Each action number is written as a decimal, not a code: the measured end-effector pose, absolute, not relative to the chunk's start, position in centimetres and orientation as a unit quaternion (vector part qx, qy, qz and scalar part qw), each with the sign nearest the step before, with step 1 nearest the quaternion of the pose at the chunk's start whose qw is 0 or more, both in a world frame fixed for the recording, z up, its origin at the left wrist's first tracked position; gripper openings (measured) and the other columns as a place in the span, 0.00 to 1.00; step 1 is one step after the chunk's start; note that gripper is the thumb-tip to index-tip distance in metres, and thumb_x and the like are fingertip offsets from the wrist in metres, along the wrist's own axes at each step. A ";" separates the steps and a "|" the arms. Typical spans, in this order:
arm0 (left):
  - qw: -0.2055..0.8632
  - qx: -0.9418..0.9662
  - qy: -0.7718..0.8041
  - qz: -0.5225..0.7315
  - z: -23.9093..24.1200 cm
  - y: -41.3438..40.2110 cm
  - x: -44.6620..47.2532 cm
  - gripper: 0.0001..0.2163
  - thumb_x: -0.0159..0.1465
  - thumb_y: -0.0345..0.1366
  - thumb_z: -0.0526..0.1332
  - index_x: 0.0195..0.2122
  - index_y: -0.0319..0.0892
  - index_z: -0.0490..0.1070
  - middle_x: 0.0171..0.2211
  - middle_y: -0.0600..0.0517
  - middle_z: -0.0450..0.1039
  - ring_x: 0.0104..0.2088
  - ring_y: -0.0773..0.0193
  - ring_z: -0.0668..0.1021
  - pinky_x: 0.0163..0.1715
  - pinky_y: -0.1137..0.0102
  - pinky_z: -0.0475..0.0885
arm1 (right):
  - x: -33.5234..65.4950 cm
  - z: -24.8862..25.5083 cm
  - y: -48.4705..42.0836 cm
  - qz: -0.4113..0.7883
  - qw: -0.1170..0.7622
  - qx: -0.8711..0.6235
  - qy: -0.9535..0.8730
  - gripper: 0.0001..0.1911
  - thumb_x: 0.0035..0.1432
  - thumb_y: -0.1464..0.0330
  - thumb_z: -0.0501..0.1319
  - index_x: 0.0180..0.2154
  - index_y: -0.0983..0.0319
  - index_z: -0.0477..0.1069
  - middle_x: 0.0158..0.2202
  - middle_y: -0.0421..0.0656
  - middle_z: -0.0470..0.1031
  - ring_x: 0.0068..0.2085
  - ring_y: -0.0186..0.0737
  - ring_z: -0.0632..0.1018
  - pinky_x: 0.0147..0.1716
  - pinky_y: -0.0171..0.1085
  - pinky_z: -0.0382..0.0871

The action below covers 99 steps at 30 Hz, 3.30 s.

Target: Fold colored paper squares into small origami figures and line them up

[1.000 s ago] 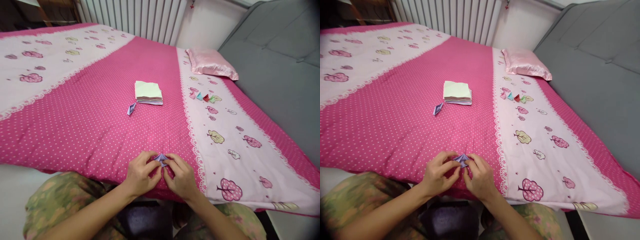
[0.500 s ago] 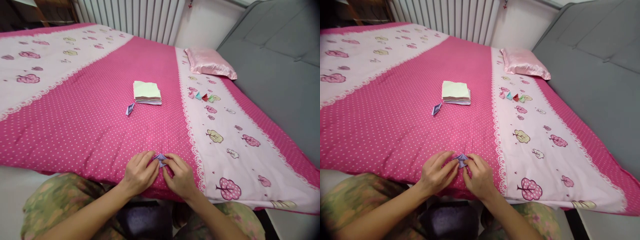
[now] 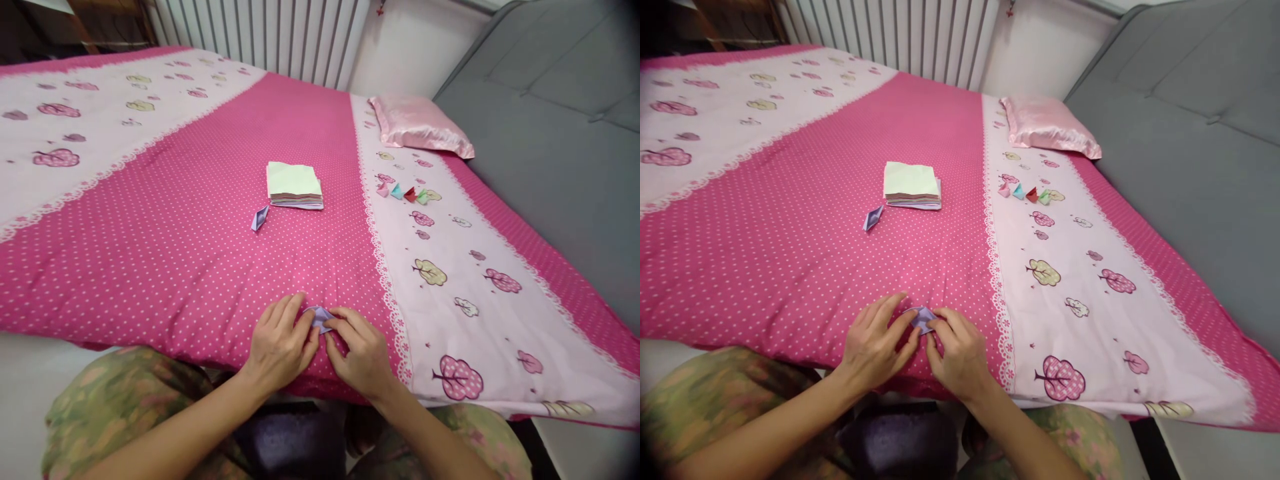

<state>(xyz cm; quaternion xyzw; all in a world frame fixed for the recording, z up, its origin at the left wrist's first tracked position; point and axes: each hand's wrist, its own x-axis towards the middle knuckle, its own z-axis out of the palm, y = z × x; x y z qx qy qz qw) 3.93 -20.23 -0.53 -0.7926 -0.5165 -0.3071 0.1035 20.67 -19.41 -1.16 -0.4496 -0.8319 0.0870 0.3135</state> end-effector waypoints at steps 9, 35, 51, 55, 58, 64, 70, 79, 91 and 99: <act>0.064 -0.810 -0.514 -0.274 -0.5 -20.1 3.9 0.08 0.59 0.35 0.57 0.33 0.36 0.73 0.45 0.39 0.71 0.44 0.50 0.72 0.44 0.59 0.70 | 20.5 -1.1 -19.4 0.059 0.313 -0.448 -0.835 0.10 0.54 0.73 0.56 0.38 0.63 0.72 0.41 0.49 0.75 0.42 0.44 0.76 0.41 0.41 0.73; -0.065 -0.756 -0.506 -0.409 -1.3 -20.0 3.5 0.08 0.57 0.34 0.62 0.37 0.41 0.70 0.43 0.44 0.69 0.43 0.56 0.72 0.43 0.60 0.69 | 20.7 -1.2 -19.5 0.067 0.302 -0.459 -0.833 0.10 0.54 0.73 0.56 0.39 0.63 0.72 0.42 0.49 0.75 0.43 0.44 0.76 0.43 0.43 0.73; -0.066 -0.779 -0.576 -0.238 0.0 -19.4 4.0 0.08 0.57 0.37 0.58 0.32 0.37 0.70 0.47 0.38 0.65 0.47 0.47 0.68 0.46 0.54 0.67 | 20.4 -0.9 -19.6 0.049 0.254 -0.471 -0.843 0.10 0.53 0.73 0.56 0.38 0.63 0.71 0.46 0.50 0.73 0.43 0.47 0.75 0.42 0.44 0.72; -0.042 -0.789 -0.569 -0.229 0.3 -19.2 4.2 0.07 0.56 0.36 0.58 0.32 0.38 0.70 0.47 0.38 0.66 0.48 0.45 0.68 0.46 0.52 0.67 | 20.4 -0.9 -19.5 0.044 0.240 -0.470 -0.848 0.10 0.53 0.73 0.56 0.39 0.63 0.71 0.46 0.50 0.73 0.44 0.47 0.75 0.41 0.44 0.72; -0.037 -0.795 -0.555 -0.242 0.4 -19.2 4.2 0.06 0.56 0.35 0.58 0.33 0.39 0.70 0.47 0.39 0.66 0.49 0.46 0.68 0.47 0.50 0.66 | 20.5 -0.9 -19.4 0.053 0.254 -0.460 -0.849 0.11 0.53 0.73 0.56 0.39 0.62 0.71 0.45 0.50 0.73 0.44 0.45 0.75 0.42 0.43 0.72; -0.057 -0.820 -0.509 -0.255 0.0 -18.9 3.6 0.05 0.58 0.32 0.57 0.34 0.40 0.69 0.51 0.40 0.63 0.55 0.48 0.64 0.52 0.51 0.63 | 20.4 -0.9 -19.3 0.069 0.276 -0.448 -0.847 0.12 0.54 0.74 0.55 0.41 0.62 0.70 0.45 0.49 0.73 0.44 0.44 0.75 0.43 0.42 0.72; -0.114 -0.821 -0.494 -0.262 0.2 -18.9 3.2 0.07 0.60 0.35 0.55 0.37 0.40 0.69 0.52 0.41 0.62 0.55 0.50 0.63 0.54 0.52 0.61 | 20.5 -1.0 -19.3 0.075 0.276 -0.447 -0.848 0.11 0.54 0.73 0.56 0.41 0.61 0.71 0.46 0.48 0.72 0.45 0.44 0.75 0.44 0.43 0.72; -0.198 -0.780 -0.464 -0.371 0.5 -19.1 2.3 0.18 0.55 0.34 0.60 0.48 0.40 0.63 0.48 0.43 0.64 0.50 0.55 0.67 0.50 0.59 0.65 | 20.7 -1.1 -19.5 0.114 0.363 -0.422 -0.823 0.18 0.52 0.77 0.56 0.46 0.61 0.66 0.44 0.48 0.73 0.46 0.43 0.74 0.44 0.40 0.72; -0.206 -0.771 -0.497 -0.341 -0.1 -19.2 2.7 0.24 0.49 0.30 0.57 0.49 0.39 0.59 0.45 0.43 0.67 0.46 0.53 0.70 0.48 0.57 0.65 | 20.5 1.2 -18.2 0.264 0.374 -0.476 -0.751 0.11 0.50 0.72 0.59 0.38 0.61 0.72 0.45 0.47 0.69 0.24 0.30 0.69 0.30 0.38 0.71; -0.200 -0.773 -0.498 -0.338 -0.2 -19.3 2.8 0.25 0.48 0.29 0.57 0.49 0.40 0.58 0.49 0.42 0.65 0.51 0.52 0.68 0.52 0.56 0.62 | 19.4 0.2 -17.8 0.285 0.375 -0.487 -0.735 0.06 0.50 0.72 0.61 0.32 0.60 0.75 0.43 0.46 0.70 0.30 0.33 0.75 0.25 0.32 0.72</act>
